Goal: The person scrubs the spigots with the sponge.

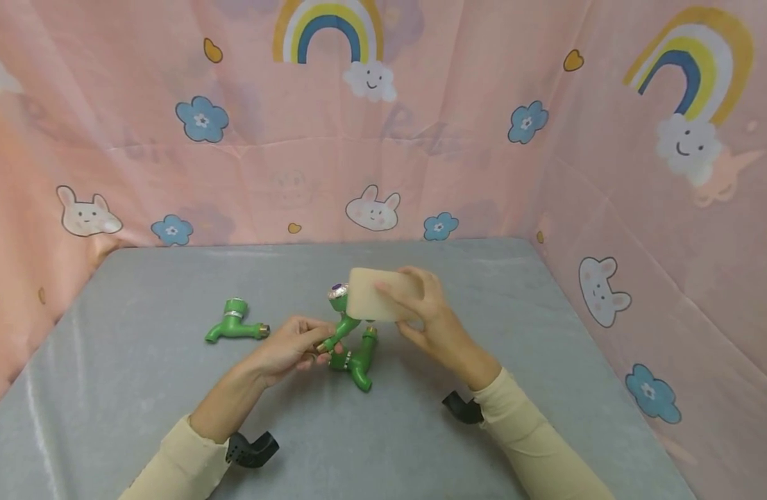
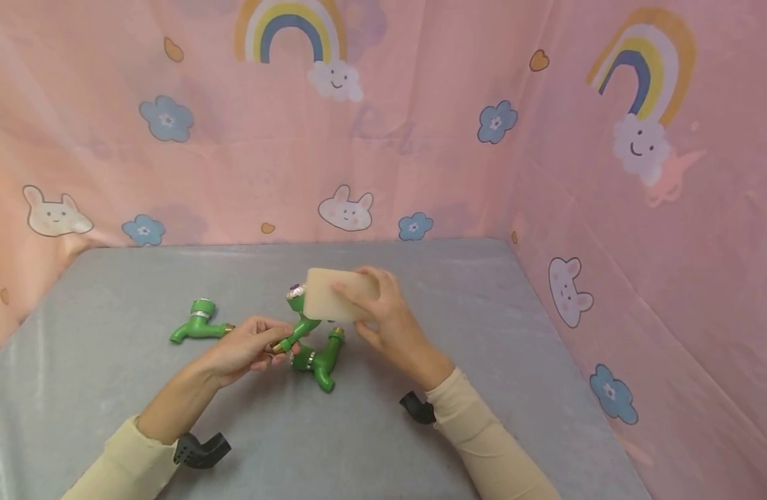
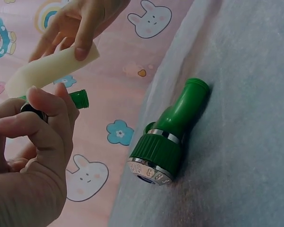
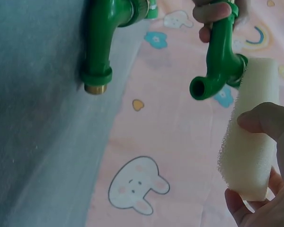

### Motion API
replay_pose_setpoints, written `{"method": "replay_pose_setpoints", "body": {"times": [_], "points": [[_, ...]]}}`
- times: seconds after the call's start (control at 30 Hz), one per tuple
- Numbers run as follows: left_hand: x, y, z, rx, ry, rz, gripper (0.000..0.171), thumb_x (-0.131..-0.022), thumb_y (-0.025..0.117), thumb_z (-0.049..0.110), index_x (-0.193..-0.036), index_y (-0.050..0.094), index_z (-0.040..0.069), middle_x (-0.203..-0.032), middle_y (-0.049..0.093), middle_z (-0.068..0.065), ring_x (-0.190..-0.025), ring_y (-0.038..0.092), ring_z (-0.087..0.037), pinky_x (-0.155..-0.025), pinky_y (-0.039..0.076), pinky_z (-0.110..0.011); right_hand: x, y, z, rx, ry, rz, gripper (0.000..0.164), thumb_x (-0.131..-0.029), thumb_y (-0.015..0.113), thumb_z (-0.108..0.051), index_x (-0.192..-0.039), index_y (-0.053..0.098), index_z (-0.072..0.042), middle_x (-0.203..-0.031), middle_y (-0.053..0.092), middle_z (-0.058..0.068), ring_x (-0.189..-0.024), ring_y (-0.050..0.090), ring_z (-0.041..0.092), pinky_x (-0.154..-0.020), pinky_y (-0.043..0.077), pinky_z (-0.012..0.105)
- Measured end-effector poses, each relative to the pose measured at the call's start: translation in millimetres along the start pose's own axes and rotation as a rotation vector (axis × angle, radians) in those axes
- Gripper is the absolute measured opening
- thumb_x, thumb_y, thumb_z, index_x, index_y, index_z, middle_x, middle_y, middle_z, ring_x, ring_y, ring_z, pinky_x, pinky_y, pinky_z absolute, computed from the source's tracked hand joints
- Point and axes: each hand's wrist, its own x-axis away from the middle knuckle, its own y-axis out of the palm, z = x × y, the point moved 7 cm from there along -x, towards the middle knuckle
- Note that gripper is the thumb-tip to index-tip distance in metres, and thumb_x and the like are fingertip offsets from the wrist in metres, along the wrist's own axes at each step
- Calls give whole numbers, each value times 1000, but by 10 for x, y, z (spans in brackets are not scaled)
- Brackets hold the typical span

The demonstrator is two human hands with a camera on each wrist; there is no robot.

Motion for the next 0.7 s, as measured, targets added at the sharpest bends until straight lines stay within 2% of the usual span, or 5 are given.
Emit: {"method": "replay_pose_setpoints", "body": {"times": [0.17, 0.3, 0.4, 0.53, 0.7], "points": [[17, -39, 26, -21, -1, 30, 32, -107, 51, 20, -99, 71, -4, -69, 66, 5, -57, 50, -1, -43, 34, -13, -3, -30, 104, 18, 49, -27, 67, -75, 77, 12, -135, 64, -16, -139, 46, 26, -130, 41, 46, -99, 51, 61], [21, -56, 37, -37, -4, 49, 34, -106, 52, 20, -102, 70, -7, -68, 66, 5, -56, 48, -2, -44, 33, -14, -6, -74, 186, -26, 112, -39, 66, -76, 74, 11, -136, 64, -15, -141, 43, 27, -131, 39, 46, -102, 48, 62], [9, -69, 27, -60, 5, 66, 36, -106, 52, 20, -103, 68, -13, -68, 65, 4, -55, 48, -2, -44, 32, -15, -7, -127, 205, -59, 138, -12, 67, -76, 72, 10, -138, 63, -15, -143, 42, 25, -131, 39, 45, -101, 48, 62], [-10, -92, -7, -143, 16, 110, 35, -104, 54, 15, -111, 66, -18, -71, 67, 0, -54, 48, -3, -44, 32, -16, -12, -148, 81, -84, 87, 18, 65, -77, 74, 5, -138, 62, -16, -142, 44, 23, -128, 42, 43, -97, 48, 60], [-21, -99, 11, -292, 45, 186, 32, -101, 57, 10, -120, 65, -15, -84, 73, -20, -53, 52, -7, -42, 35, -17, -20, -29, -159, -44, -15, -51, 63, -81, 76, -1, -139, 61, -20, -142, 45, 22, -129, 43, 42, -96, 51, 57]]}}
